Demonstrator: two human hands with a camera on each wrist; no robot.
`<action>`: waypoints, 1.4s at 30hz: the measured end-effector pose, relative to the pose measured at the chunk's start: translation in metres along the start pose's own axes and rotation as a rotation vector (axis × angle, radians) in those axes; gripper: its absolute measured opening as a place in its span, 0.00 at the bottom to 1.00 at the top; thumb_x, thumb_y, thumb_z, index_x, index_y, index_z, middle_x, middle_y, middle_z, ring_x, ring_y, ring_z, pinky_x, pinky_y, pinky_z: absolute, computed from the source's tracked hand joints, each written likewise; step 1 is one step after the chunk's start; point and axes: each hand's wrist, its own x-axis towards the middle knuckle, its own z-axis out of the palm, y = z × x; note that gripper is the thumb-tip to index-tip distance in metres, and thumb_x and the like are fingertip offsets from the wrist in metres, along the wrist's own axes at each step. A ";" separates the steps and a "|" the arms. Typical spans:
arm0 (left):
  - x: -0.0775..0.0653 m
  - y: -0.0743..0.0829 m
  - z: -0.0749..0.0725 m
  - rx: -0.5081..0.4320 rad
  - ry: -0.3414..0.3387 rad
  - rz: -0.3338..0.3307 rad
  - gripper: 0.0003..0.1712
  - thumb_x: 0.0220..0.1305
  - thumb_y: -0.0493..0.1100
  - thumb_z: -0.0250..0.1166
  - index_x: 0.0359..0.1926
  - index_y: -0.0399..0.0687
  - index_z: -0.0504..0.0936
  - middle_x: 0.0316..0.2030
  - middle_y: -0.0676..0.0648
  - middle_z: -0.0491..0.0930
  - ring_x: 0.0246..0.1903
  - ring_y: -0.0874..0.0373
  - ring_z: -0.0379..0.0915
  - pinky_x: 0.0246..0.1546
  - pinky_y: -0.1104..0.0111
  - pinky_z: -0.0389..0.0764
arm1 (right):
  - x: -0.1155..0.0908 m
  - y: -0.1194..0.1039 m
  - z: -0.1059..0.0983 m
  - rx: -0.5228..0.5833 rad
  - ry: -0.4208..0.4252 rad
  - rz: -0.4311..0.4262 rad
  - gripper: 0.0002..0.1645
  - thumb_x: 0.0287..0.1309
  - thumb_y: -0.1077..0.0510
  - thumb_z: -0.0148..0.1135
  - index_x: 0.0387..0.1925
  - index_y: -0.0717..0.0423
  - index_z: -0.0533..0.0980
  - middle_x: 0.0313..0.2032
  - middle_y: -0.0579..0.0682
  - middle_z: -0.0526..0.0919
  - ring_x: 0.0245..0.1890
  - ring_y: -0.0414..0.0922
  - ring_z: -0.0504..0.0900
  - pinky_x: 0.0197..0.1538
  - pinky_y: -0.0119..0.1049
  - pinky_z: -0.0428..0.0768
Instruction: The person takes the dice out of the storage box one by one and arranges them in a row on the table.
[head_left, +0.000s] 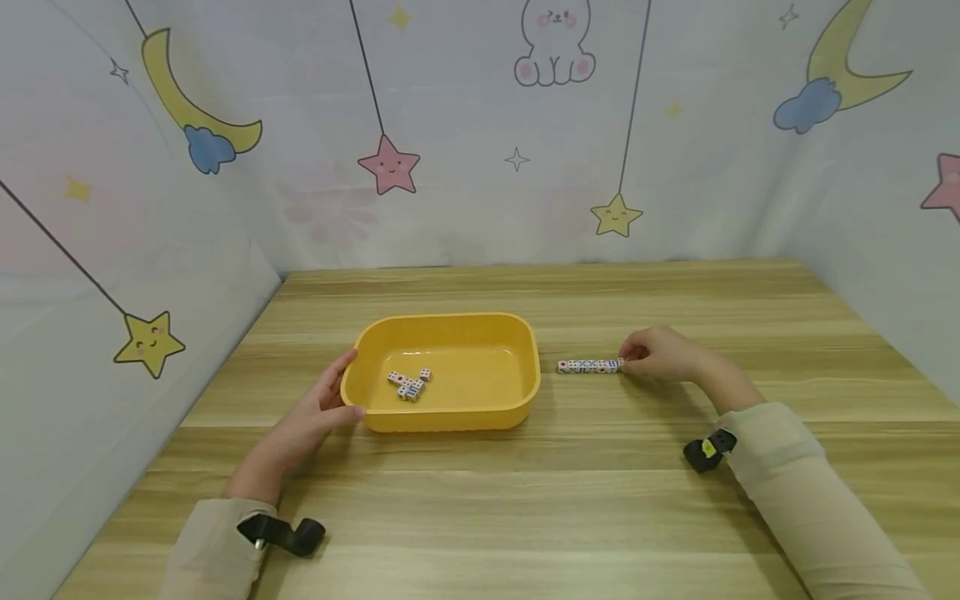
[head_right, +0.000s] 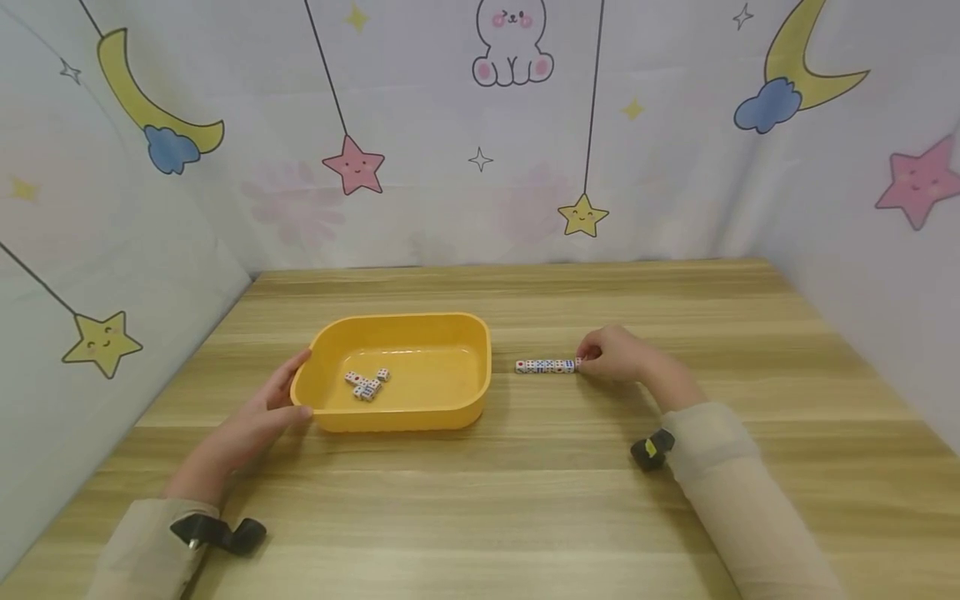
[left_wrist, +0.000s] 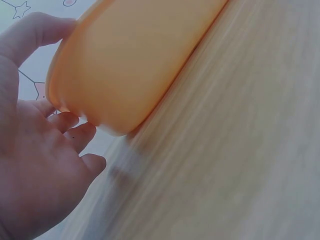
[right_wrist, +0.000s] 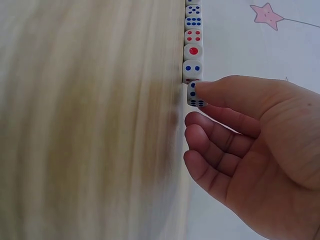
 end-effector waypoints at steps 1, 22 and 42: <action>0.000 0.000 0.000 -0.001 -0.001 0.001 0.51 0.56 0.38 0.61 0.69 0.50 0.34 0.70 0.44 0.35 0.68 0.48 0.37 0.53 0.85 0.59 | 0.000 0.000 0.000 0.001 -0.002 0.001 0.09 0.54 0.59 0.58 0.36 0.59 0.77 0.32 0.49 0.79 0.31 0.41 0.72 0.35 0.34 0.72; 0.000 0.000 -0.001 0.030 0.000 -0.006 0.50 0.57 0.38 0.59 0.70 0.51 0.34 0.70 0.46 0.35 0.68 0.49 0.36 0.57 0.81 0.56 | 0.000 -0.001 0.002 -0.007 -0.027 0.037 0.11 0.54 0.57 0.58 0.37 0.59 0.76 0.33 0.49 0.78 0.31 0.42 0.71 0.35 0.35 0.71; 0.001 -0.002 0.000 0.003 0.002 0.008 0.50 0.57 0.36 0.59 0.69 0.49 0.34 0.70 0.45 0.35 0.68 0.48 0.37 0.54 0.85 0.58 | -0.001 -0.014 -0.014 0.023 0.090 -0.025 0.15 0.57 0.52 0.56 0.41 0.57 0.77 0.36 0.47 0.80 0.37 0.43 0.76 0.41 0.39 0.74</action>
